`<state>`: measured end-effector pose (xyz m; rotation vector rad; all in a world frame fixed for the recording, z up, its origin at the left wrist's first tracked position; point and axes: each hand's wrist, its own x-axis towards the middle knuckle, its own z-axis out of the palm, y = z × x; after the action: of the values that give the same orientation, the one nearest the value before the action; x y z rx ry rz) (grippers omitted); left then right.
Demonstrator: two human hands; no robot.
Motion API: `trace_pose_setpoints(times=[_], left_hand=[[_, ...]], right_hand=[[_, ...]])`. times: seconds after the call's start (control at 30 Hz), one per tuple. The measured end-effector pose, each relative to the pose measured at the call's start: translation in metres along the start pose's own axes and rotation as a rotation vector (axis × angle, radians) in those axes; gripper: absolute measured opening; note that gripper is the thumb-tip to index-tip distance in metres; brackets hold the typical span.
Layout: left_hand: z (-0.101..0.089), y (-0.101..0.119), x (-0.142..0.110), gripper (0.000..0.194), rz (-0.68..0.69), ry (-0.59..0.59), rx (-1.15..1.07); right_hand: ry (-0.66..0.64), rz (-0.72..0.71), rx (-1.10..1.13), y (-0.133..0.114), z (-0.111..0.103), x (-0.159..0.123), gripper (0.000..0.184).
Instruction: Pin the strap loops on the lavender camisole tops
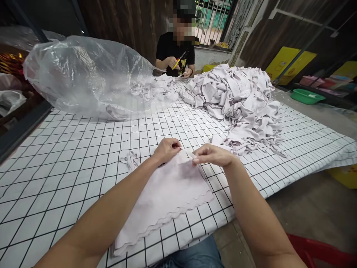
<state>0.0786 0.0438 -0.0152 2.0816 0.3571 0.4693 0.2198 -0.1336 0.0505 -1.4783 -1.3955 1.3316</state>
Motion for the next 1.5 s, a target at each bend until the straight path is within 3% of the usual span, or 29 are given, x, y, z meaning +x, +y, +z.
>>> trace_pose_setpoints(times=[0.13,0.23,0.4,0.47,0.53,0.6,0.7,0.83,1.2,1.4,1.5], left_hand=[[0.002,-0.001,0.0,0.013,-0.021,0.013,0.033],[0.002,-0.001,0.001,0.014,-0.039,0.007,0.074],[-0.009,0.016,0.0,0.019,-0.079,-0.03,0.235],[-0.01,0.034,-0.011,0.027,-0.021,0.019,0.47],[-0.002,0.053,-0.031,0.023,0.12,0.062,0.699],[0.014,0.069,-0.057,0.018,0.261,-0.033,0.76],[0.044,0.078,-0.094,0.025,0.362,-0.253,0.707],[0.065,0.072,-0.114,0.036,0.452,-0.339,0.591],[0.055,0.058,-0.12,0.037,0.571,-0.5,0.201],[0.05,0.062,-0.116,0.026,0.66,-0.622,0.022],[0.044,0.068,-0.117,0.015,0.585,-0.584,-0.093]], right_hand=[[-0.019,-0.126,0.05,0.007,0.004,-0.029,0.022],[0.121,-0.158,0.128,0.021,0.011,-0.029,0.023],[0.412,-0.015,0.368,0.034,0.022,-0.01,0.027],[0.496,0.042,0.424,0.034,0.022,-0.006,0.028],[0.568,0.092,0.436,0.033,0.019,-0.004,0.032],[0.621,0.119,0.414,0.032,0.017,-0.002,0.036],[0.657,0.128,0.395,0.03,0.017,0.001,0.038],[0.656,0.115,0.384,0.028,0.023,0.005,0.037],[0.588,0.116,0.354,0.025,0.025,0.024,0.04],[0.559,0.156,0.347,0.019,0.031,0.04,0.041],[0.537,0.173,0.384,0.018,0.035,0.045,0.041]])
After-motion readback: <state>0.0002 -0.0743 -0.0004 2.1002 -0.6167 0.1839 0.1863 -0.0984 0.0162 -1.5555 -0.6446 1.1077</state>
